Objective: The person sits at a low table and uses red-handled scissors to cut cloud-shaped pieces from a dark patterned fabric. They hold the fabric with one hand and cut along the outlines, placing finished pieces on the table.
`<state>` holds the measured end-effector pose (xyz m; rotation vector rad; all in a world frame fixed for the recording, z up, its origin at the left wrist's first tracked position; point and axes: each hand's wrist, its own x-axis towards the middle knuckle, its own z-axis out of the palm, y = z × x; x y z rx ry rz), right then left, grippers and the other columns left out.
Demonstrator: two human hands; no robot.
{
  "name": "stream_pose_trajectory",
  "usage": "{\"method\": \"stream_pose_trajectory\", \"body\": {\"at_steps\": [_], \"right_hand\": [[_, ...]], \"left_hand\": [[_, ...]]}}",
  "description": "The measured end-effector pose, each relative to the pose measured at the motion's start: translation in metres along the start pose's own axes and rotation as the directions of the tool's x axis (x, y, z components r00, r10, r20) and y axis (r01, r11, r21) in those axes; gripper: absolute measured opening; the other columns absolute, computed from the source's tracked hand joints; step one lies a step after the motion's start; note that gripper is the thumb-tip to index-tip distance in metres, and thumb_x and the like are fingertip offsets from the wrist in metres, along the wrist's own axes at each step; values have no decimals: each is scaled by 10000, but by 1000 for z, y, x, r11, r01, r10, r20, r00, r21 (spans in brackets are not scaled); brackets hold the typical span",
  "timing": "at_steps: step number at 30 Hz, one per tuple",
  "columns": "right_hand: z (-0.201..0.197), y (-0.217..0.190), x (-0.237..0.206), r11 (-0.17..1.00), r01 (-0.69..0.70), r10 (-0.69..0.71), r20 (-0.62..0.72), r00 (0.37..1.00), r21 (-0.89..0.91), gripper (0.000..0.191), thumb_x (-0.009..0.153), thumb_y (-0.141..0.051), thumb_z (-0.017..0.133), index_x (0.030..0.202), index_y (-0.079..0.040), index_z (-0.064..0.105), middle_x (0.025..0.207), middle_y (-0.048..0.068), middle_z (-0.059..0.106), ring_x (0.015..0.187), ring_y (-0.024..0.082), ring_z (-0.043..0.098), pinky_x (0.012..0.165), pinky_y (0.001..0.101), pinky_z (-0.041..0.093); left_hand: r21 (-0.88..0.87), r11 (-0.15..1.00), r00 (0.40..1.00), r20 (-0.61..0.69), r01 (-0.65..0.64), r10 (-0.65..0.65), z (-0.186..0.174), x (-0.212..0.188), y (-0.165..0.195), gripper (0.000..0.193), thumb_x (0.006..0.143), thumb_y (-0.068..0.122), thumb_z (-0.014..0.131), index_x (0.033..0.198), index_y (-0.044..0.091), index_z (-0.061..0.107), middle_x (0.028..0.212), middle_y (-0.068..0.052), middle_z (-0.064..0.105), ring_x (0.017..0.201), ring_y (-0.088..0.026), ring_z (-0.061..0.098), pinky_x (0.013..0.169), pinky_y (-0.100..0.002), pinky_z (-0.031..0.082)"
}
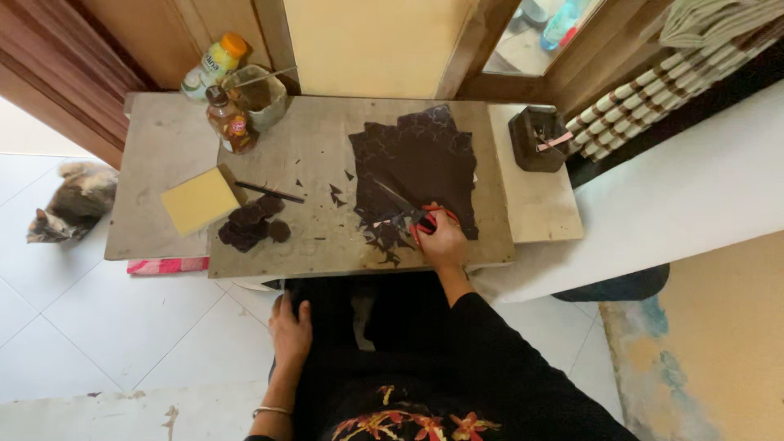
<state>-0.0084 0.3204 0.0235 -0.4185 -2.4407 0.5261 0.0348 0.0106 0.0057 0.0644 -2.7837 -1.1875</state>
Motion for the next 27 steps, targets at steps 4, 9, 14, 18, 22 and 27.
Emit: {"method": "stream_pose_trajectory", "body": {"at_steps": [4,9,14,18,22,27], "right_hand": [[1,3,-2,998,-57,57,49,997,-6,404,756,-360,878,1050,-144,703,942,119,736,890,332,702,783,448,562],[-3,1,0,997,-80,80,25,996,-1,369,740,-313,859,1046,-167,712,960,85,750,911,303,716,793,432,568],[-5,-1,-1,1000,-1,2,-97,995,11,406,712,-318,872,1058,-161,725,942,81,749,873,294,716,767,410,572],[-3,4,-5,999,-8,11,-88,996,34,387,720,-296,870,1052,-156,726,926,75,751,875,281,723,779,404,575],[4,11,-4,1000,-16,17,-61,998,18,358,726,-260,860,1036,-148,722,920,79,752,873,282,723,802,407,578],[7,15,-7,998,-16,19,-39,999,58,390,735,-267,864,1056,-109,708,938,112,749,882,293,724,779,409,577]], "left_hand": [[71,986,969,183,153,-164,-7,20,6,411,906,367,718,1163,46,736,1096,-228,722,1039,-415,670,911,-480,524],[90,978,971,133,189,-200,-10,22,23,310,883,360,709,966,75,798,911,-197,756,894,-390,721,830,-474,555],[126,963,954,156,237,-255,-15,12,20,428,977,456,620,991,57,774,897,-250,734,904,-440,694,835,-508,530],[209,932,866,355,295,-353,-6,-18,10,599,1047,543,512,893,27,774,866,-274,730,911,-448,708,838,-514,540],[-67,764,563,636,-641,528,9,-86,8,268,971,276,569,938,80,748,782,-139,722,769,-343,706,696,-488,535],[258,966,521,822,18,-229,-10,-103,23,411,870,474,702,761,85,773,734,-150,730,804,-290,763,807,-423,592]]}}
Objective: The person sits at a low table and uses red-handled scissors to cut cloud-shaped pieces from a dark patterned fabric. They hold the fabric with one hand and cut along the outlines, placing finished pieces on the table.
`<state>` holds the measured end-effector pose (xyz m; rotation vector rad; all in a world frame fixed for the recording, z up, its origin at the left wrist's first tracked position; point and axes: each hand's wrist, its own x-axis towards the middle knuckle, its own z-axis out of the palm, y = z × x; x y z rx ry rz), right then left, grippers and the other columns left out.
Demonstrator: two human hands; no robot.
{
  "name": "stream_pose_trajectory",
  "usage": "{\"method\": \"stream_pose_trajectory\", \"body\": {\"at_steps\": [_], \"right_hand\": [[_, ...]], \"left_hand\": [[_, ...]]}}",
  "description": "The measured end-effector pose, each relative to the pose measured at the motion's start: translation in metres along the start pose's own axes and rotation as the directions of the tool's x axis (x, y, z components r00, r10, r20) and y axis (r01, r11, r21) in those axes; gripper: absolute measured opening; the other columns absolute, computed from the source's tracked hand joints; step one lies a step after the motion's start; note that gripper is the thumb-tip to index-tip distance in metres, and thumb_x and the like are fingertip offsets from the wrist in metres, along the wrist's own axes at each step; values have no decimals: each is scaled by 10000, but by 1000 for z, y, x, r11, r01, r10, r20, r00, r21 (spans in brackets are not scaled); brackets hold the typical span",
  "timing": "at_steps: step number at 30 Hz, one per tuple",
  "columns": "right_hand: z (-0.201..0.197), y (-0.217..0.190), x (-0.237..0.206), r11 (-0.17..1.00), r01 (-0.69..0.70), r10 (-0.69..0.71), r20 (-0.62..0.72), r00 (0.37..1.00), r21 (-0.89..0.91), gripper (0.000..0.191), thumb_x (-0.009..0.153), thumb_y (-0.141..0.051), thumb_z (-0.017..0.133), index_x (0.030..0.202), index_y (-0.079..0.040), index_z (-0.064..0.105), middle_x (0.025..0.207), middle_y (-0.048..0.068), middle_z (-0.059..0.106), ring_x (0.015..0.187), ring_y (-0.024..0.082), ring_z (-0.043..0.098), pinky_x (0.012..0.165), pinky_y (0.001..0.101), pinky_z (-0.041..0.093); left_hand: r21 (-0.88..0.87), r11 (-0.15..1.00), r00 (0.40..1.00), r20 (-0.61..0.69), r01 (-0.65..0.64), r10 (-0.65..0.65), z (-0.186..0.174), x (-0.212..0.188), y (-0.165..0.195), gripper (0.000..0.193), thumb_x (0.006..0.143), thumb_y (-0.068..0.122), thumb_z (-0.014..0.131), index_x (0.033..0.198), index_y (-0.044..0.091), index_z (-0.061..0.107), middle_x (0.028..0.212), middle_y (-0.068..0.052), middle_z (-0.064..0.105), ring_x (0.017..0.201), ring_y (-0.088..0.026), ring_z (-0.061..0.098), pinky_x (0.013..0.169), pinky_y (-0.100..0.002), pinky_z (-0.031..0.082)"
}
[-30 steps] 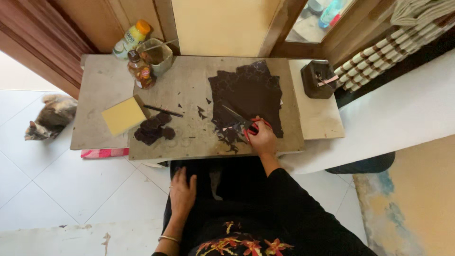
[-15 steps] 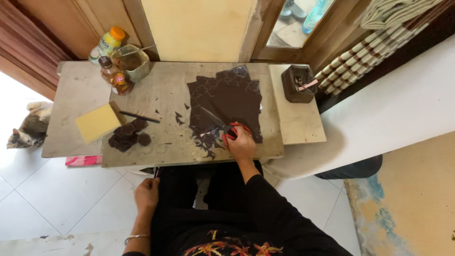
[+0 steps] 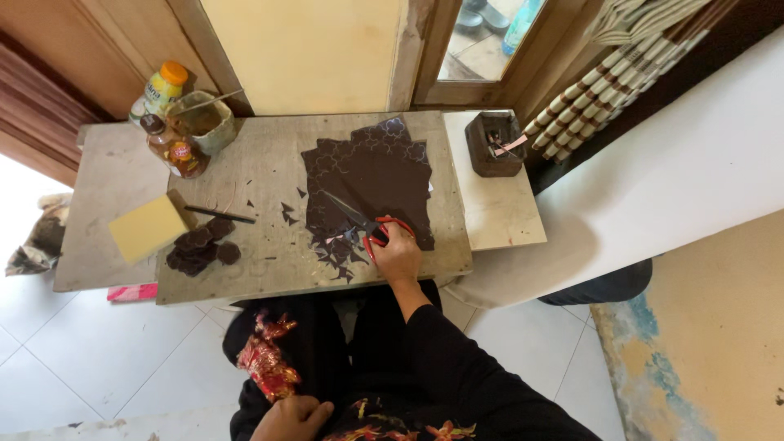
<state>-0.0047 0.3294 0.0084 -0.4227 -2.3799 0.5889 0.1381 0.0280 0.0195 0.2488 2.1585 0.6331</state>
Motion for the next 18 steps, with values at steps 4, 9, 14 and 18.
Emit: {"method": "stream_pose_trajectory", "body": {"at_steps": [4,9,14,18], "right_hand": [[-3,-1,1,999,39,-38,-29,999,17,368,776,-277,855,1064,-110,700,946,110,752,890,284,730,796,400,585],[-10,-8,8,998,-54,54,67,996,11,380,764,-302,856,1057,-118,699,924,118,749,871,313,726,754,426,575],[-18,-13,11,994,-113,112,109,988,5,392,742,-283,844,1083,-148,705,958,107,751,895,328,718,762,455,566],[-17,-14,14,993,-110,116,137,984,-52,413,746,-302,854,1103,-156,706,986,111,746,909,336,710,771,464,560]], "left_hand": [[195,980,999,14,-51,49,-21,0,26,366,885,467,712,830,110,777,780,-150,714,850,-324,730,846,-439,575],[149,978,978,-126,-150,169,-37,-1,48,395,850,416,723,1120,128,723,1064,-125,725,1034,-308,695,940,-412,541],[233,967,981,-134,-105,138,-40,-5,54,545,842,403,729,1331,177,646,1359,-88,602,1277,-320,551,1080,-429,447],[258,957,984,-85,-129,156,-40,-4,60,568,843,390,731,1344,152,607,1443,-108,531,1348,-344,482,1118,-522,376]]}}
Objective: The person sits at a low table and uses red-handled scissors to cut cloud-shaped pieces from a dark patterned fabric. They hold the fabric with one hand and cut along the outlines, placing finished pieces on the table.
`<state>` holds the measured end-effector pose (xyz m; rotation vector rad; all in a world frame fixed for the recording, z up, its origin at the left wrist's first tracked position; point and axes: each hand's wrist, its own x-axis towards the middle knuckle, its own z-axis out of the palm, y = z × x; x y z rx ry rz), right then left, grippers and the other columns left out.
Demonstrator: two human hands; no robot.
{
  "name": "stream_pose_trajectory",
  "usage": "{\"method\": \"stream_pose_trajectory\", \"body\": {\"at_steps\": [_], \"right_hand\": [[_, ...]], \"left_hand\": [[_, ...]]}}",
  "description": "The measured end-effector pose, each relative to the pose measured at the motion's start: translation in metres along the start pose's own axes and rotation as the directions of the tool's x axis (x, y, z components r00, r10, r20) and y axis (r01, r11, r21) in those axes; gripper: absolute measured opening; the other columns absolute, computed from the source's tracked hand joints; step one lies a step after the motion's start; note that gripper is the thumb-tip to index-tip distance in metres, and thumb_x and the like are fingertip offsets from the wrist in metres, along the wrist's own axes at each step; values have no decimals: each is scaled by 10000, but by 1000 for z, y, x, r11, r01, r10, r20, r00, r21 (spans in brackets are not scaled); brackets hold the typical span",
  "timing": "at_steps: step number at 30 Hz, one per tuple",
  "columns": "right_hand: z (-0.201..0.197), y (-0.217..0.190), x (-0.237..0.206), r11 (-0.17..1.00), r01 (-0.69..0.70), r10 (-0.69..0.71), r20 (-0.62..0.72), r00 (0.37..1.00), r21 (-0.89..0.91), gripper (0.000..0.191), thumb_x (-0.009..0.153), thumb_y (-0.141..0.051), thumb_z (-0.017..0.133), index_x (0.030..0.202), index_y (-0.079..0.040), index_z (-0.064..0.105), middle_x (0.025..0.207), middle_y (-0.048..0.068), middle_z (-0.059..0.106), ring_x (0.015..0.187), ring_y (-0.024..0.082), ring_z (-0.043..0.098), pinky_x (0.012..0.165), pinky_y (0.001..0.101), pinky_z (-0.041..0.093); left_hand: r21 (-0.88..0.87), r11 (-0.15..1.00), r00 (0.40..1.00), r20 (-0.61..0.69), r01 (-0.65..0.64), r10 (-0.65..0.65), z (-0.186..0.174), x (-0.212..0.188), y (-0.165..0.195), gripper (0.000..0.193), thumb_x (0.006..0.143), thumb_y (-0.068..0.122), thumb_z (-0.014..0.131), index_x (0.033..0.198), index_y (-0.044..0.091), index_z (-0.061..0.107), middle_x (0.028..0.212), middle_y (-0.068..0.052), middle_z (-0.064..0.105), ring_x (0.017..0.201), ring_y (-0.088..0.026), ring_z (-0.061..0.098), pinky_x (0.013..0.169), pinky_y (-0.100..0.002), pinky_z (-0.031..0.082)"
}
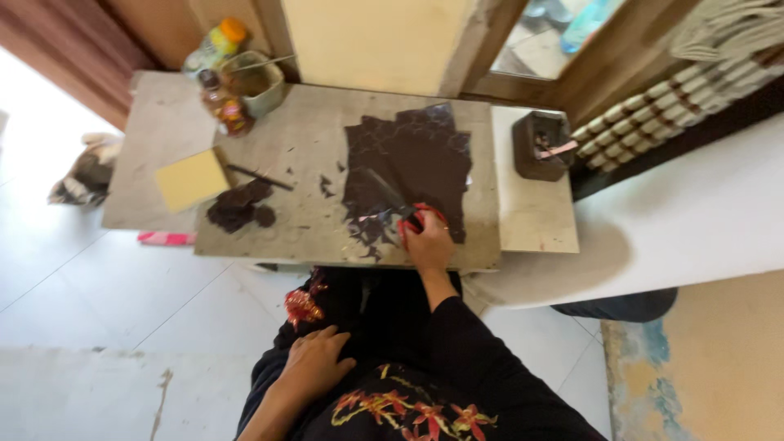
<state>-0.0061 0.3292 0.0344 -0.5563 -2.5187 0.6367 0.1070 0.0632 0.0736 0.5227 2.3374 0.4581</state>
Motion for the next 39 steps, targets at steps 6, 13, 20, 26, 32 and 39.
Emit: {"method": "stream_pose_trajectory", "body": {"at_steps": [6,13,20,26,32,39], "right_hand": [[-2,-6,-3,992,129,-129,-112,985,-5,424,763,-343,864,1109,-163,697,992,98,734,910,322,705,797,442,571],[-6,-18,1,996,92,-92,-59,994,-13,422,753,-344,864,1104,-172,705,981,84,744,910,328,706,772,453,562],[-14,-28,7,999,47,-46,66,997,-12,416,747,-309,863,1104,-149,722,969,115,750,909,348,708,765,453,561],[-19,-38,17,990,142,-142,99,985,11,402,783,-306,863,1097,-102,718,959,111,753,923,325,723,778,427,573],[-22,-44,14,987,155,-148,165,975,-33,444,784,-312,867,1113,-61,709,948,114,755,912,317,728,789,420,572],[-24,-43,33,977,172,-127,303,944,-126,450,803,-321,866,1120,-49,697,1003,137,749,955,344,712,817,438,563]], "left_hand": [[14,999,994,100,35,-37,-3,-10,-11,562,907,411,683,1394,159,559,1521,-121,458,1438,-361,390,1169,-613,285],[-80,997,999,50,18,-14,4,-11,-52,591,922,425,671,1428,152,530,1521,-141,458,1431,-351,394,1156,-594,295],[-169,972,985,-89,-162,148,19,-5,-87,563,884,304,676,1392,87,564,1446,-148,553,1295,-326,549,1070,-458,434],[-257,927,957,-173,-273,233,13,5,-94,539,833,145,688,1357,57,599,1347,-173,636,1227,-344,606,1049,-425,465],[-215,930,950,-160,-299,268,9,12,-89,544,822,121,692,1350,38,591,1339,-177,636,1227,-345,601,1034,-435,471],[-247,917,947,-159,-313,280,7,6,-106,576,802,132,727,1354,42,587,1329,-171,645,1213,-351,607,1028,-437,478]]}}
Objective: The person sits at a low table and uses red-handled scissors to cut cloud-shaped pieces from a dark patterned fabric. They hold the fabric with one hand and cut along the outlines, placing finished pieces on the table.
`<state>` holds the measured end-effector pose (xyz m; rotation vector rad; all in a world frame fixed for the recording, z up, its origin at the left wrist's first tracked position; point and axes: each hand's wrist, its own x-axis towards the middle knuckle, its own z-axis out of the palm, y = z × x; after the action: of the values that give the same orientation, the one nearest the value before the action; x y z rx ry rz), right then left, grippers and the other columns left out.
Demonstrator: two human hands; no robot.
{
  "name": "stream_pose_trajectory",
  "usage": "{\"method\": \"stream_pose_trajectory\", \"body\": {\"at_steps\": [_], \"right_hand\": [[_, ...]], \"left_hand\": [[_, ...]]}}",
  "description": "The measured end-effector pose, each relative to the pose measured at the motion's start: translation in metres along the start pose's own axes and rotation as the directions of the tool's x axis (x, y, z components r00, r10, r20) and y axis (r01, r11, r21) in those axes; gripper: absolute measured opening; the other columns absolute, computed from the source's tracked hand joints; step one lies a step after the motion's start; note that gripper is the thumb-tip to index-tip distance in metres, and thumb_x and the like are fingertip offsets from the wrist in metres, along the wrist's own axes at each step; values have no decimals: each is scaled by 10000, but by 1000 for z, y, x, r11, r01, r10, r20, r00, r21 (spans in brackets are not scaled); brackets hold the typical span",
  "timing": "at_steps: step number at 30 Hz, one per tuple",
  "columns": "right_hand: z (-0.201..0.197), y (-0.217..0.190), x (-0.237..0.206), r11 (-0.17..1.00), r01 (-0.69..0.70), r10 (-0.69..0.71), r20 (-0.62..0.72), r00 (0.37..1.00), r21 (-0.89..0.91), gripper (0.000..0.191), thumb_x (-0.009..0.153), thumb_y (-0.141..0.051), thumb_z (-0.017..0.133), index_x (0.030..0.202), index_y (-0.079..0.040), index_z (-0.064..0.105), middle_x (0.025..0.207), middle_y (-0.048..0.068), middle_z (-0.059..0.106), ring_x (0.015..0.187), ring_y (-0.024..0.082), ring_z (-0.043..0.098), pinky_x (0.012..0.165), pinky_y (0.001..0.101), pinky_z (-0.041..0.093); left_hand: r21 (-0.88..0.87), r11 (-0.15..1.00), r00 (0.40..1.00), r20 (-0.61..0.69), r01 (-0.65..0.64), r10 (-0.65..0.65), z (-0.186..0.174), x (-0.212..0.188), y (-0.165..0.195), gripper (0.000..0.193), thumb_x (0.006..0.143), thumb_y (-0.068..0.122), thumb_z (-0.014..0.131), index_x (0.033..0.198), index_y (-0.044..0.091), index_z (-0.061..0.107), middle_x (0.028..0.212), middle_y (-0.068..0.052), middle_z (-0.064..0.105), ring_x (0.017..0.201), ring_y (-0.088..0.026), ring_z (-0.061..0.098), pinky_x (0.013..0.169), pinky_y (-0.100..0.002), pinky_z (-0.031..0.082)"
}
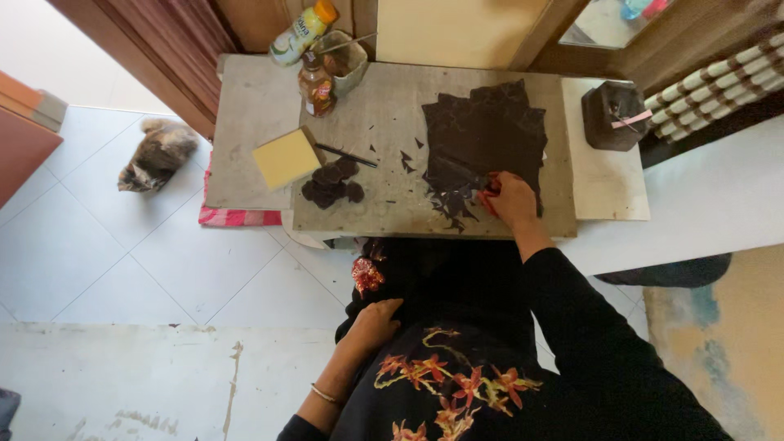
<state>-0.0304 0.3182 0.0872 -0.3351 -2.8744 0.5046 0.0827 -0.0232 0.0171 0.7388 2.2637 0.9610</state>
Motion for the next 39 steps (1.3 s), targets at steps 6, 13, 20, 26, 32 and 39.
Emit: {"method": "stream_pose_trajectory", "body": {"at_steps": [6,13,20,26,32,39], "right_hand": [[3,0,6,1000,23,-23,8,1000,0,477,745,-306,880,1084,-35,682,901,127,733,930,353,697,801,451,552],[-4,-5,3,994,104,-104,1,995,20,396,790,-241,837,1102,-51,685,854,134,717,838,367,704,751,473,547],[-30,-8,24,966,-38,104,-252,962,254,233,863,-124,787,975,-36,603,801,125,663,726,303,650,657,423,523],[-63,6,23,280,-187,441,47,896,942,169,851,0,676,938,-84,558,783,21,539,679,199,530,626,376,468],[-79,6,-7,-233,-54,272,119,955,971,262,867,69,673,909,-134,513,944,-20,509,890,115,574,832,284,502],[-96,-2,-60,87,-332,212,308,927,939,200,946,-35,688,876,-138,532,779,-54,456,666,72,411,583,273,317]], "left_hand": [[-6,1000,1000,-6,2,-3,-5,10,-4,577,790,146,748,1339,52,601,1312,-187,644,1223,-363,595,1033,-441,469],[18,999,998,-30,49,-48,-4,11,-1,574,779,160,750,1324,57,604,1283,-198,651,1187,-385,602,1014,-460,470],[-89,993,997,-9,80,-81,-19,12,-1,534,835,202,732,1337,60,620,1289,-200,669,1199,-359,634,1020,-426,504],[-440,897,989,-145,-45,-22,-37,44,27,572,905,347,716,1371,35,607,1353,-156,666,1278,-315,629,1064,-391,480],[-979,192,995,84,70,62,-65,94,77,685,955,532,562,1464,85,464,1402,-74,628,1308,-241,589,1043,-472,474],[-982,-80,977,-178,-170,117,-71,102,101,265,1068,257,639,1215,37,619,1150,-81,700,1026,-229,694,859,-403,586]]}}
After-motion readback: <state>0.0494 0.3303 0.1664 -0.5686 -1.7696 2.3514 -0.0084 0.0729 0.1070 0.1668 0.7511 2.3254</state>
